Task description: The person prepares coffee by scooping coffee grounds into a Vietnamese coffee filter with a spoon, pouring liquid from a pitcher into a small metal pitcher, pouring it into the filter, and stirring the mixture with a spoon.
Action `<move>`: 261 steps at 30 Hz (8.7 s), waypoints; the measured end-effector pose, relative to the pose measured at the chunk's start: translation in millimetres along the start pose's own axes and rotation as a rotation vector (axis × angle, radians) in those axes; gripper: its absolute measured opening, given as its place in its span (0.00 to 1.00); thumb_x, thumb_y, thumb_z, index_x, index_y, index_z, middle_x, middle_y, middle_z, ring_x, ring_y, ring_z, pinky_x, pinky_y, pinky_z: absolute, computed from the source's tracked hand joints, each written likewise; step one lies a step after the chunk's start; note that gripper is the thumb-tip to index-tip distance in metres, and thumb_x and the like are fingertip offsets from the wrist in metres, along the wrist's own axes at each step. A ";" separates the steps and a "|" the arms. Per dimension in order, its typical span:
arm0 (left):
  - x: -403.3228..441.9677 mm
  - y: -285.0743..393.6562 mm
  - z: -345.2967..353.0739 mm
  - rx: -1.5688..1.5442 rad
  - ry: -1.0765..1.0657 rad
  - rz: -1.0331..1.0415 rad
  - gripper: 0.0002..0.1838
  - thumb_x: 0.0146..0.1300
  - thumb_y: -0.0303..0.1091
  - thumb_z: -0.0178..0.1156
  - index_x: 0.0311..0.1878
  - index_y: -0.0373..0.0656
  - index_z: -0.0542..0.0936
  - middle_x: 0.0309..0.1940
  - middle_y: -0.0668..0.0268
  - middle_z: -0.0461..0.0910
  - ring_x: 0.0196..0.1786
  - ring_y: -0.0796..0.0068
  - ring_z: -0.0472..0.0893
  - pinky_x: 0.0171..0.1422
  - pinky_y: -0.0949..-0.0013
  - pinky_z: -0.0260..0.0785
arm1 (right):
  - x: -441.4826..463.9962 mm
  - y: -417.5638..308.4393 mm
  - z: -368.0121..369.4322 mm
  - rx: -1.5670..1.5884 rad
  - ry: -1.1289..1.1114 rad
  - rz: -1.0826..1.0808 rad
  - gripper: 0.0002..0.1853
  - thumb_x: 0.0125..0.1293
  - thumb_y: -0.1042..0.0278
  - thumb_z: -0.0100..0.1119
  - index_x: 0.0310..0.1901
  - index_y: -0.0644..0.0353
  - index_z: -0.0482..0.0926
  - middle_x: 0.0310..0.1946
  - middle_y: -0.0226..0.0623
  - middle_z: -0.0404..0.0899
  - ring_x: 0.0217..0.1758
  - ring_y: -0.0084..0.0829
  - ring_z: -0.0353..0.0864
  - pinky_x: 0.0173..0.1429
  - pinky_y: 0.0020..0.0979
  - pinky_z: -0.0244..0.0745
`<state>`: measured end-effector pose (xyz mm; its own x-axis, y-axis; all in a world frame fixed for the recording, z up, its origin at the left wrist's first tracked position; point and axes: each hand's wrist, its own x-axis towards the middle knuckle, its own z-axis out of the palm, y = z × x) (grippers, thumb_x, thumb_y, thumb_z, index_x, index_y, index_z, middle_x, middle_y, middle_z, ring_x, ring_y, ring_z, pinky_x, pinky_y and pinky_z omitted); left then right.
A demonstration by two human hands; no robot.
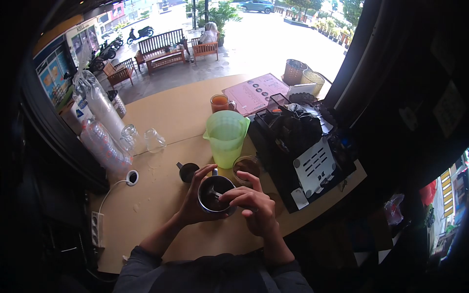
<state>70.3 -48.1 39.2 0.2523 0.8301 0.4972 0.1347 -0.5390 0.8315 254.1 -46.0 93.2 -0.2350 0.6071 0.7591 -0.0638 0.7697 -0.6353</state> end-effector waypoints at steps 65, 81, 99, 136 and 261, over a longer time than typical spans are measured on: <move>-20.8 -8.9 34.8 0.100 0.333 0.125 0.50 0.37 0.35 0.82 0.58 0.47 0.54 0.53 0.50 0.66 0.56 0.55 0.75 0.54 0.58 0.73 | -0.2 -4.0 -4.6 -0.317 -0.047 -0.228 0.27 0.72 0.41 0.42 0.33 0.59 0.77 0.28 0.34 0.85 0.29 0.32 0.86 0.64 0.57 0.62; -18.8 -8.6 34.0 0.151 0.302 0.120 0.51 0.40 0.34 0.82 0.58 0.46 0.51 0.54 0.52 0.64 0.57 0.61 0.73 0.59 0.60 0.70 | 1.1 5.4 -14.6 -0.031 -0.022 -0.028 0.31 0.74 0.39 0.36 0.30 0.59 0.77 0.30 0.40 0.86 0.35 0.35 0.87 0.72 0.57 0.53; -18.7 -9.3 34.4 0.136 0.302 0.124 0.50 0.39 0.33 0.81 0.58 0.48 0.51 0.53 0.52 0.65 0.57 0.60 0.72 0.60 0.58 0.68 | 7.6 4.1 -12.2 0.038 0.040 0.005 0.31 0.73 0.39 0.40 0.28 0.61 0.77 0.28 0.42 0.86 0.30 0.35 0.87 0.72 0.56 0.53; -15.7 -11.4 36.6 0.181 0.374 0.188 0.50 0.37 0.33 0.81 0.58 0.47 0.54 0.51 0.52 0.66 0.54 0.57 0.73 0.54 0.57 0.68 | 1.0 -0.4 -8.2 -0.247 0.045 -0.144 0.29 0.70 0.38 0.42 0.29 0.56 0.80 0.26 0.33 0.86 0.30 0.31 0.87 0.69 0.58 0.59; -30.0 -50.4 28.8 -0.008 0.324 0.307 0.45 0.33 0.47 0.84 0.48 0.41 0.62 0.52 0.51 0.68 0.61 0.53 0.72 0.57 0.57 0.72 | 14.6 -26.3 -10.2 -0.327 -0.299 -0.167 0.17 0.64 0.53 0.60 0.32 0.61 0.77 0.35 0.38 0.84 0.35 0.33 0.86 0.69 0.58 0.64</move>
<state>83.6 -50.0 -24.8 -0.0343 0.6346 0.7721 0.0923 -0.7672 0.6347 262.2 -55.4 122.4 -0.5198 0.4233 0.7420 0.1728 0.9027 -0.3940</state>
